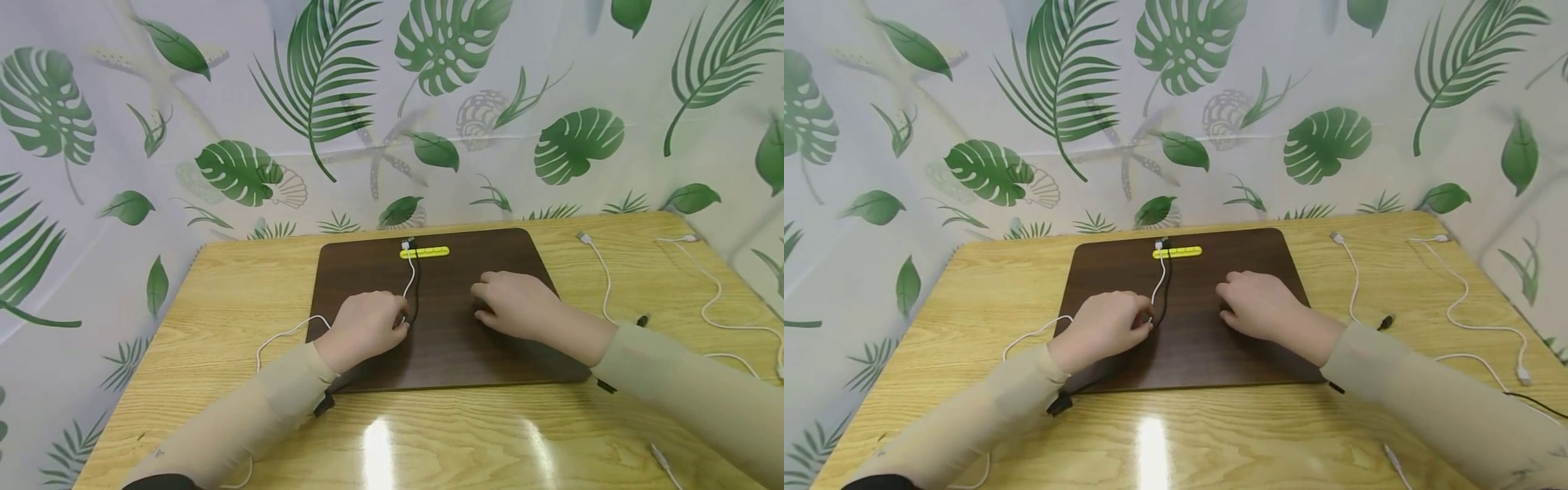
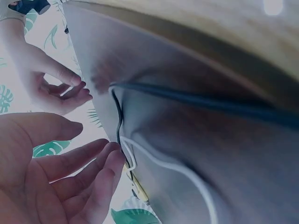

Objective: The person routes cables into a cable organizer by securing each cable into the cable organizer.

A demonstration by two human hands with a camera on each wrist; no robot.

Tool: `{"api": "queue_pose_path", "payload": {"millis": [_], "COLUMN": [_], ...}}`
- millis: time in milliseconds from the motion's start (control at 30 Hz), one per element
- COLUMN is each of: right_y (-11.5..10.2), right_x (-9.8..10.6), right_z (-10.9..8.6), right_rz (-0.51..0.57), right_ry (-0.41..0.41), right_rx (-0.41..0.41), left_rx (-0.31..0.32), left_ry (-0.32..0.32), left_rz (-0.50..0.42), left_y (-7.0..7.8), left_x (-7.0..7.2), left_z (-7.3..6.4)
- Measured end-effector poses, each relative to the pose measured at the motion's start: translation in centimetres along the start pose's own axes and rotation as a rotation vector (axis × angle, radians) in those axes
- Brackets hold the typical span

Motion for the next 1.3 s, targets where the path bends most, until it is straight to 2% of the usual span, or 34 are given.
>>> {"api": "queue_pose_path", "payload": {"millis": [400, 733, 1300], "right_y": [2.5, 4.6, 8.5], "right_x": [0.3, 1.3, 2.2], "right_z": [-1.6, -2.5, -5.2], "right_rz": [0.035, 0.08, 0.124], "right_ry": [0.02, 0.023, -0.023], "right_rx": [-0.053, -0.099, -0.183], "left_rx": [0.008, 0.055, 0.007], "left_ry": [0.008, 0.022, -0.008], "left_rz": [0.018, -0.006, -0.054], "left_y": [0.1, 0.3, 2.1], "left_x": [-0.2, -0.1, 0.3], "left_z": [1.1, 1.8, 3.8]}}
Point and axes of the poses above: each hand's wrist, its own z-axis towards the middle knuckle, its own x-axis out of the back of the hand, y = z × x, the point moved 7 cm from there along z, towards the middle knuckle, and after that the axes turned 15 degrees about z, right-handed, at the moved point
